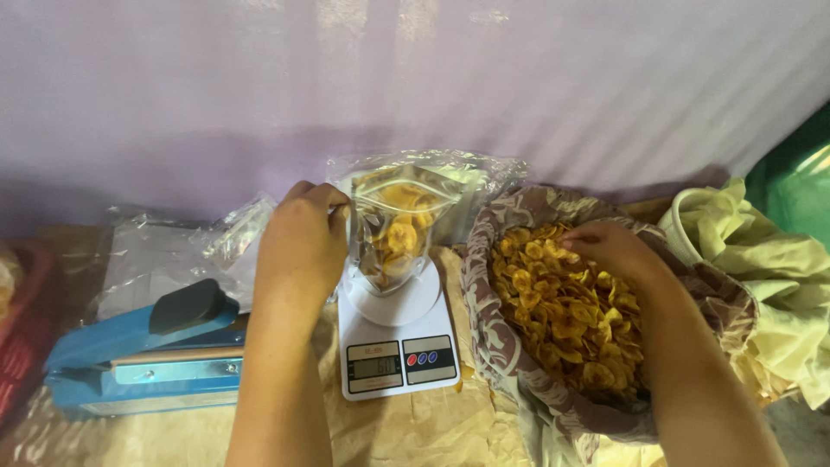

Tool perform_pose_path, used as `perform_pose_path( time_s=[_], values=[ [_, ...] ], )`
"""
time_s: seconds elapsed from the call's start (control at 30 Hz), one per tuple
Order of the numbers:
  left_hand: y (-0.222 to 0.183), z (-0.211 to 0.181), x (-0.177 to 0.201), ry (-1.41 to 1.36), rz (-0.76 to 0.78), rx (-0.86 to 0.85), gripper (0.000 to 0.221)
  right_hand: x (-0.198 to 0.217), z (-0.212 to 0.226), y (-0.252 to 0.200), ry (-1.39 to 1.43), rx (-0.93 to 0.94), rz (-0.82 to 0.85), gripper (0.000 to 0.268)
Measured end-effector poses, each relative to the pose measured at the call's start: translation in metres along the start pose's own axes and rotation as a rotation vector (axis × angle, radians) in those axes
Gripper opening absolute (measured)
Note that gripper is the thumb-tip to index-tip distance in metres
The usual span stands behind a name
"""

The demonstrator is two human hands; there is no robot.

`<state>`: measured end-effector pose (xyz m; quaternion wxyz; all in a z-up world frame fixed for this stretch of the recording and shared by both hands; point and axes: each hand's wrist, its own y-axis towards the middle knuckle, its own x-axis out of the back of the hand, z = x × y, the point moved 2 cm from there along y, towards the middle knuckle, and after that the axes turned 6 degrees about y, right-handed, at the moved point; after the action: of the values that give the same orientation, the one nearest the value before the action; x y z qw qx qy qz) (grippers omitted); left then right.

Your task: The person places pieces of dried fruit into a plastic bag on a digital scale and then seals the bag.

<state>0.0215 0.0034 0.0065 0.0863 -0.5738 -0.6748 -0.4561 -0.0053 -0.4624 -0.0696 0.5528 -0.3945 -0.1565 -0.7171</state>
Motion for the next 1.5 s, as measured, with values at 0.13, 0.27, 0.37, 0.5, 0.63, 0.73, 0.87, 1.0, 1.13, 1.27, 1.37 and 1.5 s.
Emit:
perform_pose_path(
  time_s=[0.13, 0.27, 0.37, 0.5, 0.63, 0.73, 0.87, 1.0, 1.13, 1.27, 1.37, 1.5],
  values=[
    [0.001, -0.001, 0.000, -0.011, -0.023, -0.006, 0.010, 0.014, 0.038, -0.012, 0.056, 0.090, 0.095, 0.032],
    [-0.001, 0.003, 0.002, -0.027, -0.025, 0.009, 0.011, 0.017, 0.047, -0.006, 0.014, 0.169, 0.103, 0.032],
    [0.001, 0.006, 0.004, -0.030, -0.031, 0.017, 0.011, 0.017, 0.048, 0.006, 0.114, 0.131, 0.138, 0.034],
    [0.001, 0.007, 0.006, -0.034, -0.010, 0.028, 0.013, 0.017, 0.060, 0.005, 0.217, 0.142, 0.190, 0.034],
    [0.001, 0.006, 0.006, -0.033, 0.018, 0.041, 0.014, 0.018, 0.102, -0.017, 0.212, 0.207, 0.055, 0.032],
    [0.001, 0.005, 0.009, -0.043, 0.030, 0.055, 0.015, 0.011, 0.151, -0.054, 0.245, 0.459, -0.051, 0.026],
    [-0.001, 0.003, 0.009, -0.026, 0.041, 0.059, 0.016, -0.013, 0.222, -0.093, 0.150, 0.853, -0.106, 0.019],
    [-0.001, 0.000, 0.009, -0.025, 0.051, 0.064, 0.016, -0.044, 0.277, -0.115, -0.004, 1.022, -0.107, 0.015],
    [0.000, 0.001, 0.009, -0.030, 0.044, 0.025, 0.018, -0.055, 0.286, -0.122, -0.033, 1.090, -0.053, 0.022],
    [0.001, 0.005, 0.005, -0.047, 0.097, 0.022, 0.018, -0.024, 0.237, -0.088, 0.055, 1.052, -0.199, 0.019],
    [0.004, 0.009, 0.003, -0.073, 0.116, -0.014, 0.018, 0.030, 0.152, -0.037, 0.138, 0.511, -0.312, 0.021],
    [0.004, 0.012, 0.003, -0.075, 0.138, -0.009, 0.017, 0.052, 0.003, 0.029, -0.216, 0.077, -0.193, 0.035]
  ],
)
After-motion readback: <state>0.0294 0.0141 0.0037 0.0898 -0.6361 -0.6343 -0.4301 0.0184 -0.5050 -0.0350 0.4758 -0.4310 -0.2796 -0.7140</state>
